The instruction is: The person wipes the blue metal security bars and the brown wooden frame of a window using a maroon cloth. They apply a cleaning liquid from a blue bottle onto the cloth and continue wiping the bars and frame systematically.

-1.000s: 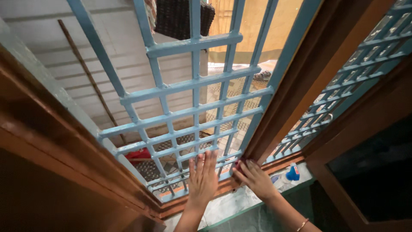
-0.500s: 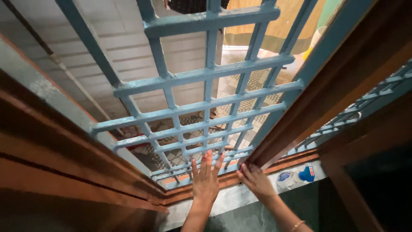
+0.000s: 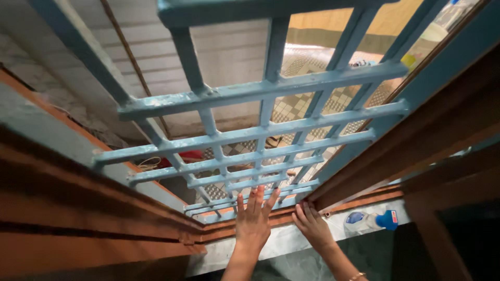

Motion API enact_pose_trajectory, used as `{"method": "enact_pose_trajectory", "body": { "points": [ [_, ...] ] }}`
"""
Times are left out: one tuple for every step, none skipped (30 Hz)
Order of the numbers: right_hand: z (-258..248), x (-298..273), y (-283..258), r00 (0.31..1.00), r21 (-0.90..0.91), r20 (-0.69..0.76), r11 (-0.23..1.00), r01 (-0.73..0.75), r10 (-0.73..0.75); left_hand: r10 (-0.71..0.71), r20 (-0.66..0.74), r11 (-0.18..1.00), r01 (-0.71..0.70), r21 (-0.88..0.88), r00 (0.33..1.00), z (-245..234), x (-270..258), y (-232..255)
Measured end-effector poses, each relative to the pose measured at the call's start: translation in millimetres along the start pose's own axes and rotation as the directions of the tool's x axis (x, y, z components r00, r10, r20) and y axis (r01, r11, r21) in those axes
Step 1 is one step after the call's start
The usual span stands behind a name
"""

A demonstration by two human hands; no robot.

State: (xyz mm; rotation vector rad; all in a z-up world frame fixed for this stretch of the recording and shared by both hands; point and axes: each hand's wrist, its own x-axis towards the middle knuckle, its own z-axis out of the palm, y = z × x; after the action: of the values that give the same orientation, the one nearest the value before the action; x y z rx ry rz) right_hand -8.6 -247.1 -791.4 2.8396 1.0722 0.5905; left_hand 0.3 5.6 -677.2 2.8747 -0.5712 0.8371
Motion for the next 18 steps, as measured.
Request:
{"method": "enact_pose_trajectory", "body": {
  "points": [
    [13,2,-6,0.997,0.049,0.048,0.997,-0.065,0.062,0.004,0.001,1.000,-0.004,0.027,1.000,4,-4,-1],
    [23,1,-14,0.988,0.095,0.099,0.987,-0.131,0.121,0.007,0.002,0.998,-0.007,0.055,1.000,7,-11,-2],
    [30,1,-22,0.979,0.129,0.032,0.970,-0.206,0.204,0.010,0.001,0.996,-0.010,0.083,1.000,11,-18,-4],
    [35,2,-32,0.958,0.168,-0.031,0.946,-0.277,0.286,0.020,0.004,1.000,-0.020,0.006,1.000,14,-29,-7],
    [39,6,-38,0.926,0.208,-0.095,0.917,-0.341,0.366,0.029,0.000,0.997,-0.029,-0.070,1.000,14,-46,-7],
    [40,12,-44,0.887,0.229,-0.108,0.880,-0.417,0.448,0.037,-0.005,0.989,-0.038,-0.146,0.999,16,-64,-9],
    [40,17,-52,0.840,0.251,-0.114,0.833,-0.492,0.531,0.015,0.147,0.977,0.017,-0.214,0.989,19,-82,-10],
    [40,23,-62,0.785,0.274,-0.118,0.779,-0.563,0.609,0.002,0.296,0.959,0.082,-0.272,0.955,22,-102,-12],
    [39,33,-70,0.704,0.334,-0.076,0.683,-0.650,0.707,0.002,0.436,0.936,0.152,-0.319,0.900,28,-119,-14],
    [38,45,-79,0.611,0.386,-0.026,0.572,-0.723,0.791,-0.075,0.496,0.927,0.244,-0.285,0.865,37,-133,-17],
    [35,50,-92,0.508,0.426,0.040,0.445,-0.788,0.861,-0.148,0.561,0.909,0.336,-0.247,0.814,44,-150,-17],
    [33,54,-104,0.507,0.443,0.047,0.437,-0.783,0.861,-0.218,0.621,0.884,0.422,-0.201,0.753,51,-165,-17],
    [33,63,-113,0.500,0.464,0.044,0.425,-0.777,0.865,-0.287,0.654,0.855,0.496,-0.155,0.700,59,-174,-19],
    [30,69,-120,0.492,0.484,0.041,0.414,-0.771,0.869,-0.353,0.682,0.819,0.564,-0.106,0.641,67,-180,-20],
    [27,74,-123,0.566,0.508,0.005,0.486,-0.711,0.824,-0.415,0.702,0.780,0.624,-0.052,0.578,75,-182,-22],
    [24,77,-123,0.634,0.528,-0.034,0.553,-0.645,0.772,-0.448,0.759,0.724,0.690,-0.003,0.473,83,-183,-23],
    [22,76,-122,0.697,0.544,-0.070,0.613,-0.573,0.714,-0.472,0.806,0.662,0.748,0.057,0.356,91,-184,-22],
    [19,71,-118,0.724,0.498,-0.038,0.641,-0.584,0.689,-0.488,0.841,0.596,0.793,0.125,0.234,97,-186,-21]
  ]
}}
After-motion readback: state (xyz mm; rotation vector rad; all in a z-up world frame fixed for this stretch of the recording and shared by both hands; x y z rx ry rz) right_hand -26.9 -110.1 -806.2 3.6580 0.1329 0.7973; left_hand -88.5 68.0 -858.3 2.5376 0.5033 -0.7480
